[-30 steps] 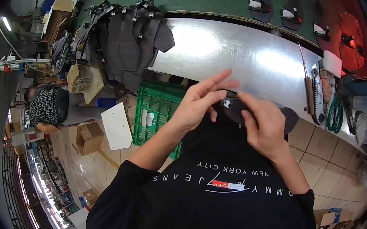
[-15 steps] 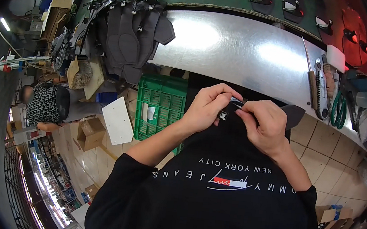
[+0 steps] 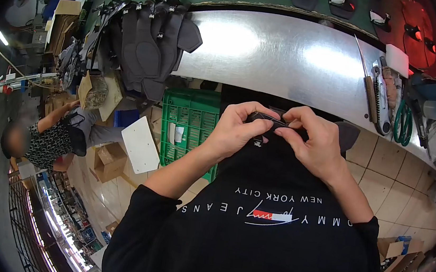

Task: Assembling and inspecting shoe components on a production line.

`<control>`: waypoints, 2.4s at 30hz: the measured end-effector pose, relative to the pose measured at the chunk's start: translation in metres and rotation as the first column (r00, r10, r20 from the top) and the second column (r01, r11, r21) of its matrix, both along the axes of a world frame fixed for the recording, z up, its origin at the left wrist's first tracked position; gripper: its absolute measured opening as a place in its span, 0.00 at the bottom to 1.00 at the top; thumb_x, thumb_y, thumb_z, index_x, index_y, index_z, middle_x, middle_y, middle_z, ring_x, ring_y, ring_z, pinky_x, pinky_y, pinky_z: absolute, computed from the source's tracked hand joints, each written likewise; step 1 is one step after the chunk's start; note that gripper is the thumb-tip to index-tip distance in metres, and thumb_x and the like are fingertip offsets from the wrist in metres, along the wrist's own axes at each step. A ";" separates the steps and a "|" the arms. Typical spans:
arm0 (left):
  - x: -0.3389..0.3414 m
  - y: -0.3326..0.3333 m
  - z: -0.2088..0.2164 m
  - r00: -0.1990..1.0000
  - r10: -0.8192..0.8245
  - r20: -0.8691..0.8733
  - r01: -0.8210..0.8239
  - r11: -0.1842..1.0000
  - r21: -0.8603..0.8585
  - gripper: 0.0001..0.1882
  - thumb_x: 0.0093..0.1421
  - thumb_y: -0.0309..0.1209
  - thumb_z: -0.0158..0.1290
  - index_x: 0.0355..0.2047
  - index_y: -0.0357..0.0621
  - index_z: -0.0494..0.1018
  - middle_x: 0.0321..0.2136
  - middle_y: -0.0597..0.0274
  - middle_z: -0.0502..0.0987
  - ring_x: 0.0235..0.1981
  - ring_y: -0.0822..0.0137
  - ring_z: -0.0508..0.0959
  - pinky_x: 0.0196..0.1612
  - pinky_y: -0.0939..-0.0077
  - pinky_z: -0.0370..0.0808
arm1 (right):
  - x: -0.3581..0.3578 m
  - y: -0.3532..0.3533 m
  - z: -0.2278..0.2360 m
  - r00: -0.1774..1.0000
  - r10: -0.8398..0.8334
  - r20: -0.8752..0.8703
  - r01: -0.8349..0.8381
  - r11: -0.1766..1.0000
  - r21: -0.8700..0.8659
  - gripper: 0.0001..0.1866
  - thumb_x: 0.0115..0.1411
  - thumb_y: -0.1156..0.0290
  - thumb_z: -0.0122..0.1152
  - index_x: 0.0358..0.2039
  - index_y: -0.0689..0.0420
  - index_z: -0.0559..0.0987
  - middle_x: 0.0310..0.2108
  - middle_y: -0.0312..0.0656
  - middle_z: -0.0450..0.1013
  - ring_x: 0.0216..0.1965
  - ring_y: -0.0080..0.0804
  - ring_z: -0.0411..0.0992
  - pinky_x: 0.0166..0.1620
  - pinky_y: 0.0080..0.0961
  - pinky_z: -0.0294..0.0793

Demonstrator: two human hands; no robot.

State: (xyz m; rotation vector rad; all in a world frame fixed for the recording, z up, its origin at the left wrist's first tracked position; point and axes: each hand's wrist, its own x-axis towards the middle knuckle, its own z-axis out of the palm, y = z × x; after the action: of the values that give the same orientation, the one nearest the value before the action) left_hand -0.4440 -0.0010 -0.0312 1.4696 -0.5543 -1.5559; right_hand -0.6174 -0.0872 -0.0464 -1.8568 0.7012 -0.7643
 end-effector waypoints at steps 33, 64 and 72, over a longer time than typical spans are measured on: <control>0.019 -0.022 -0.041 0.358 0.614 -0.704 -0.531 0.753 0.387 0.09 0.55 0.36 0.61 0.35 0.52 0.75 0.33 0.72 0.78 0.33 0.73 0.76 0.28 0.79 0.75 | -0.013 -0.025 0.016 0.991 0.126 0.048 -0.132 0.842 0.524 0.21 0.62 0.78 0.47 0.57 0.58 0.68 0.20 0.33 0.70 0.18 0.13 0.61 0.23 0.11 0.60; -0.003 -0.026 -0.028 0.780 0.624 0.052 -0.525 0.697 -0.488 0.43 0.68 0.59 0.27 0.21 0.33 0.76 0.20 0.57 0.79 0.22 0.72 0.77 0.31 0.82 0.73 | 0.013 -0.008 0.000 0.897 -0.003 0.441 -0.422 0.286 0.860 0.15 0.66 0.69 0.48 0.50 0.62 0.73 0.18 0.34 0.67 0.14 0.18 0.61 0.17 0.14 0.58; 0.002 -0.021 -0.015 0.782 0.612 0.113 -0.487 0.714 -0.503 0.53 0.62 0.67 0.12 0.20 0.33 0.76 0.19 0.55 0.78 0.23 0.68 0.78 0.33 0.81 0.74 | 0.025 0.010 -0.005 0.994 0.109 -0.002 -0.108 0.991 -0.081 0.06 0.58 0.80 0.54 0.37 0.63 0.77 0.23 0.43 0.73 0.20 0.32 0.72 0.25 0.23 0.70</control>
State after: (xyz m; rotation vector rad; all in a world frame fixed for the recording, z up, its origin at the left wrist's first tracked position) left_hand -0.4422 -0.0215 -0.0458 1.3205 -0.5174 -0.6857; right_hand -0.5929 -0.0776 -0.0510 -1.9498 0.5697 -0.7340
